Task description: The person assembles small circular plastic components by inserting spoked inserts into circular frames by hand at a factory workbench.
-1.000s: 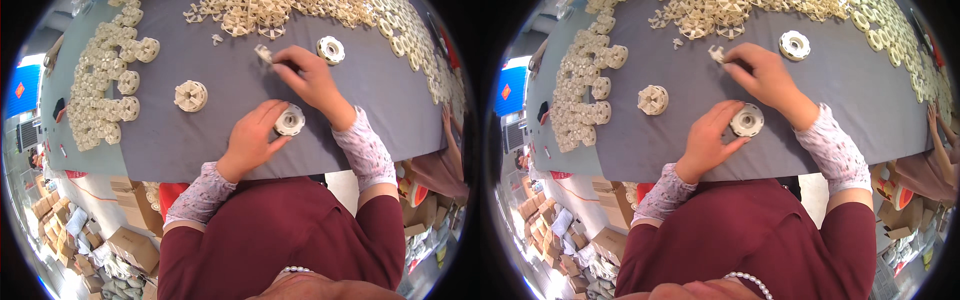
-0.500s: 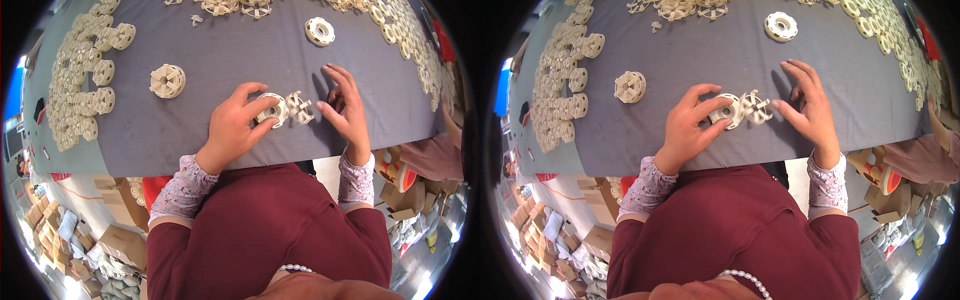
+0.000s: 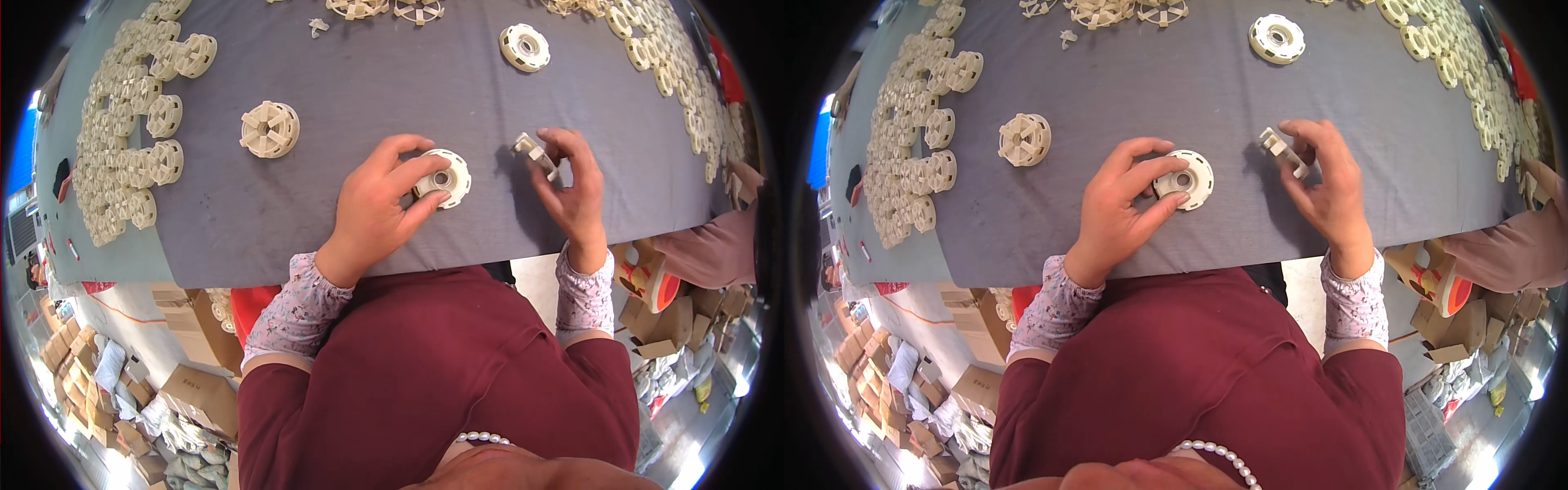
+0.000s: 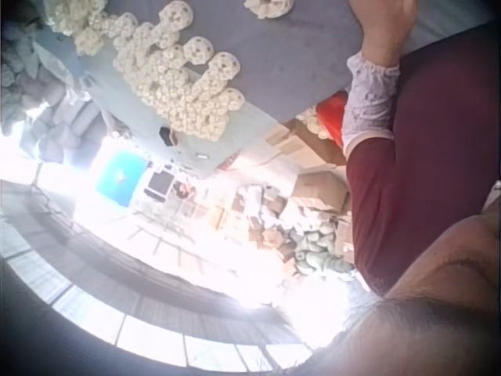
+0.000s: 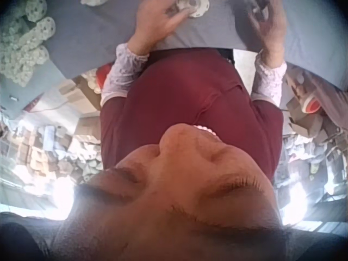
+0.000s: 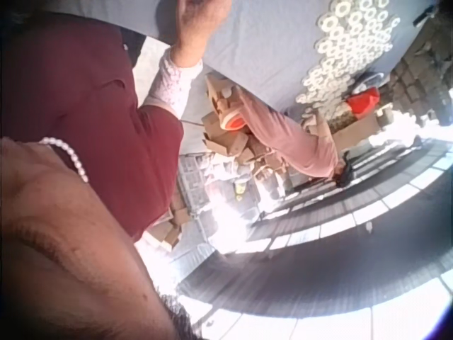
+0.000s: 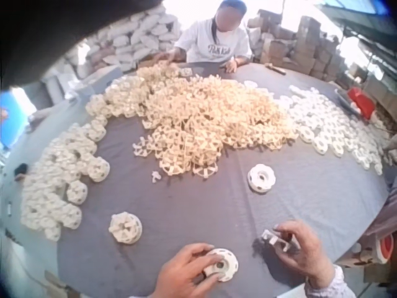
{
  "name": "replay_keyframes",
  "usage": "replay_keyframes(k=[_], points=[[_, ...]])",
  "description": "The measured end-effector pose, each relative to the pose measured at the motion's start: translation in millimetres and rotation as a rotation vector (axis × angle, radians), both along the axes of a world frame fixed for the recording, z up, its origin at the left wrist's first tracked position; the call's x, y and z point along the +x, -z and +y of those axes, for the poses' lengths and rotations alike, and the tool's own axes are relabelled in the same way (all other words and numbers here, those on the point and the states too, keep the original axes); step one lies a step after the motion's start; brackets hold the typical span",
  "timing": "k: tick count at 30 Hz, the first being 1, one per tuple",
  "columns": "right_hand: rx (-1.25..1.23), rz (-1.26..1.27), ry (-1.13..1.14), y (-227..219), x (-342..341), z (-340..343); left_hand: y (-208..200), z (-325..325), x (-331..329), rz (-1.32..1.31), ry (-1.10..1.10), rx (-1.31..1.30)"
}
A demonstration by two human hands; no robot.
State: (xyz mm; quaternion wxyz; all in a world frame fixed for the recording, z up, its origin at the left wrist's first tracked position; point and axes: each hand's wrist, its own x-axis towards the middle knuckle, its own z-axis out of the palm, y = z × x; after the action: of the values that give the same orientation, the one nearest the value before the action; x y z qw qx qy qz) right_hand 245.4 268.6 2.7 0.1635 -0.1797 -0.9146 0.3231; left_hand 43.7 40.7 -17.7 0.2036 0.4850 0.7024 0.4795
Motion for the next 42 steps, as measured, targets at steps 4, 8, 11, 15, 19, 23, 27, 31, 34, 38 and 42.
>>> replay_keyframes(k=[4, 8, 11, 15, 19, 23, 27, 31, 34, 38, 42], points=[[0.109, -0.112, -0.102, -18, -5, -9, 4, -1, -2, 0.044, 0.029, 0.004], [0.051, -0.087, -0.190, -25, -3, -7, -10, -4, 1, -0.058, 0.010, -0.020], [0.047, -0.086, -0.112, -18, -1, 5, -16, -11, 1, -0.155, -0.019, -0.047], [-0.145, -0.147, -0.097, -20, -7, 12, -10, -19, 3, -0.247, -0.057, -0.036], [-0.265, -0.071, -0.320, -44, -41, -18, -8, -22, 11, -0.374, -0.122, 0.022], [-0.218, -0.084, -0.415, -30, -59, -31, -10, -17, 15, -0.442, -0.101, -0.046], [-0.207, -0.117, -0.435, -26, -59, -30, -6, -13, 15, -0.354, -0.084, -0.058], [-0.125, -0.096, -0.415, -10, -58, -24, -8, -10, 15, -0.301, -0.096, -0.098], [-0.068, -0.039, -0.400, -8, -56, -24, -18, -2, 18, -0.150, -0.091, -0.025], [-0.105, -0.030, -0.445, -14, -63, 2, -16, -9, 8, 0.016, -0.059, -0.110], [0.165, 0.066, -0.103, 0, -78, 70, -15, -34, -51, 0.028, -0.289, -0.170]])
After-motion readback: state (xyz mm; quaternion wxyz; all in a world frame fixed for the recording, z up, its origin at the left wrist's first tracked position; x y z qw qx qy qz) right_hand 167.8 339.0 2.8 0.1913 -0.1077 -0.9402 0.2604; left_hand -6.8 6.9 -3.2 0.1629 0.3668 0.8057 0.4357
